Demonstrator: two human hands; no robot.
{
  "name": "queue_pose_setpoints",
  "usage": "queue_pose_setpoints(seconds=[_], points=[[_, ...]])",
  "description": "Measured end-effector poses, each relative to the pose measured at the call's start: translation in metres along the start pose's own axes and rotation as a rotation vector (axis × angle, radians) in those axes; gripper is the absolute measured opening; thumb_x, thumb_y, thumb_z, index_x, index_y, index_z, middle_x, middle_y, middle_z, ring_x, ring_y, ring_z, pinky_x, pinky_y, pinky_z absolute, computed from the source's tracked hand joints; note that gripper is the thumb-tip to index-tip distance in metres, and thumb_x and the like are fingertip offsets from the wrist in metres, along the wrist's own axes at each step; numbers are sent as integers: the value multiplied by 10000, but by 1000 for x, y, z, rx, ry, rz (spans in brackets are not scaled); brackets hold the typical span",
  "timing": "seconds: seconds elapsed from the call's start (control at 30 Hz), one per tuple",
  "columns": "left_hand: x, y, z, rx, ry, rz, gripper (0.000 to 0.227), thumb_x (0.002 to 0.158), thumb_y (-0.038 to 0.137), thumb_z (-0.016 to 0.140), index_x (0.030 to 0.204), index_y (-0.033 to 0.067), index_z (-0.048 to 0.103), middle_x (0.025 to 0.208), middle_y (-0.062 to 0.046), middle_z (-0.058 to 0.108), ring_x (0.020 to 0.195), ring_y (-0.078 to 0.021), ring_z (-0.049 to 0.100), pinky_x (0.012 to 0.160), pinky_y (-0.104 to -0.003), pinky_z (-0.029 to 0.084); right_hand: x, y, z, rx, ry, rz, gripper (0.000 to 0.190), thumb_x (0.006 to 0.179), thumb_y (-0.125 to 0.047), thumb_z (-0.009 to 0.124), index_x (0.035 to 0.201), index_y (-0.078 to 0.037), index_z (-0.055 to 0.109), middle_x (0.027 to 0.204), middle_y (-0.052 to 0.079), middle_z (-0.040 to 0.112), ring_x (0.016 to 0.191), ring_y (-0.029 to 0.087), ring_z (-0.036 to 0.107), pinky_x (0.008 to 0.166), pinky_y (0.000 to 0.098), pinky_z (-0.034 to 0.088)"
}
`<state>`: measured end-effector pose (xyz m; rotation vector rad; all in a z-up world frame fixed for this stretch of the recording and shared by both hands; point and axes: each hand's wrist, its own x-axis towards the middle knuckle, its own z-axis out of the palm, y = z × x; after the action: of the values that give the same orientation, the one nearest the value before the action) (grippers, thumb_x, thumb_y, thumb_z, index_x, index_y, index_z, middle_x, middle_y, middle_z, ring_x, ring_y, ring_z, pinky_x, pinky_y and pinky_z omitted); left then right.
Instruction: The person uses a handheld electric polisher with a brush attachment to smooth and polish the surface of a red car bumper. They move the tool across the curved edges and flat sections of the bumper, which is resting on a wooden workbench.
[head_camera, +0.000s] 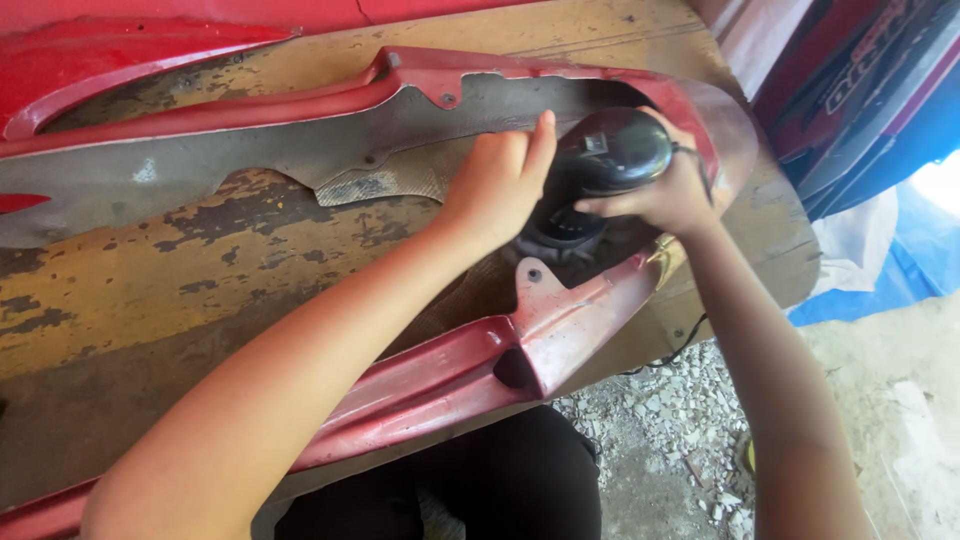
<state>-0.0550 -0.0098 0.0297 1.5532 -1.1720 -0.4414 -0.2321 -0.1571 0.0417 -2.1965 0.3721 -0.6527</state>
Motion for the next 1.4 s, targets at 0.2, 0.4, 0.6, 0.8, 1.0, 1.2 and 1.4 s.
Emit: queue_pose_setpoints(seconds=[0.2, 0.4, 0.6, 0.8, 1.0, 1.2, 1.4], points=[[-13, 1, 6, 137, -25, 106, 641, 1089, 417, 381, 709, -33, 634, 673, -273, 594, 727, -472, 634, 673, -523, 481, -26, -20, -7, -110, 13, 17, 616, 588, -245, 998, 1085, -60, 684, 1054, 34, 746, 960, 100, 689, 901, 274, 576], [-4, 49, -1, 52, 75, 338, 528, 1083, 393, 421, 835, -19, 641, 749, -231, 645, 762, -437, 654, 655, -491, 493, -41, -33, -18, -259, 315, -299, 731, 707, -233, 1051, 1258, -8, 625, 1141, 63, 713, 1043, 126, 690, 974, 291, 576], [-29, 118, -6, 55, 114, 362, 500, 1062, 402, 469, 797, 57, 716, 664, -177, 644, 670, -369, 669, 615, -445, 499, -76, -67, -26, -106, 419, -295, 743, 747, -166, 1031, 1286, 10, 550, 1222, 62, 653, 1115, 142, 662, 1047, 290, 561], [-44, 128, 8, -105, 189, 480, 421, 1082, 358, 490, 887, 59, 713, 677, -140, 651, 658, -302, 684, 608, -390, 492, -95, -78, -4, 236, 528, -252, 795, 719, -120, 1002, 1341, -53, 512, 1262, 21, 633, 1129, 129, 623, 1074, 283, 525], [-57, 144, 3, -229, 146, 596, 340, 1093, 320, 526, 944, 56, 682, 730, -93, 665, 649, -225, 681, 630, -330, 501, -120, -61, 12, 291, 635, -168, 699, 761, -51, 941, 1372, 8, 608, 1314, 72, 678, 1151, 181, 669, 1112, 337, 539], [-51, 110, 2, -214, 149, 456, 359, 1088, 349, 529, 955, 51, 680, 739, -88, 673, 651, -207, 699, 632, -335, 502, -111, -74, 36, 339, 619, -74, 679, 733, -52, 924, 1336, 6, 617, 1255, 80, 697, 1144, 195, 674, 1099, 359, 540], [-44, 95, 7, -253, 76, 388, 441, 1072, 438, 509, 954, 57, 697, 739, -60, 709, 694, -172, 740, 659, -328, 544, -100, -76, 46, 660, 620, -34, 675, 763, -80, 878, 1359, -7, 569, 1263, 92, 689, 1174, 216, 678, 1105, 365, 526]])
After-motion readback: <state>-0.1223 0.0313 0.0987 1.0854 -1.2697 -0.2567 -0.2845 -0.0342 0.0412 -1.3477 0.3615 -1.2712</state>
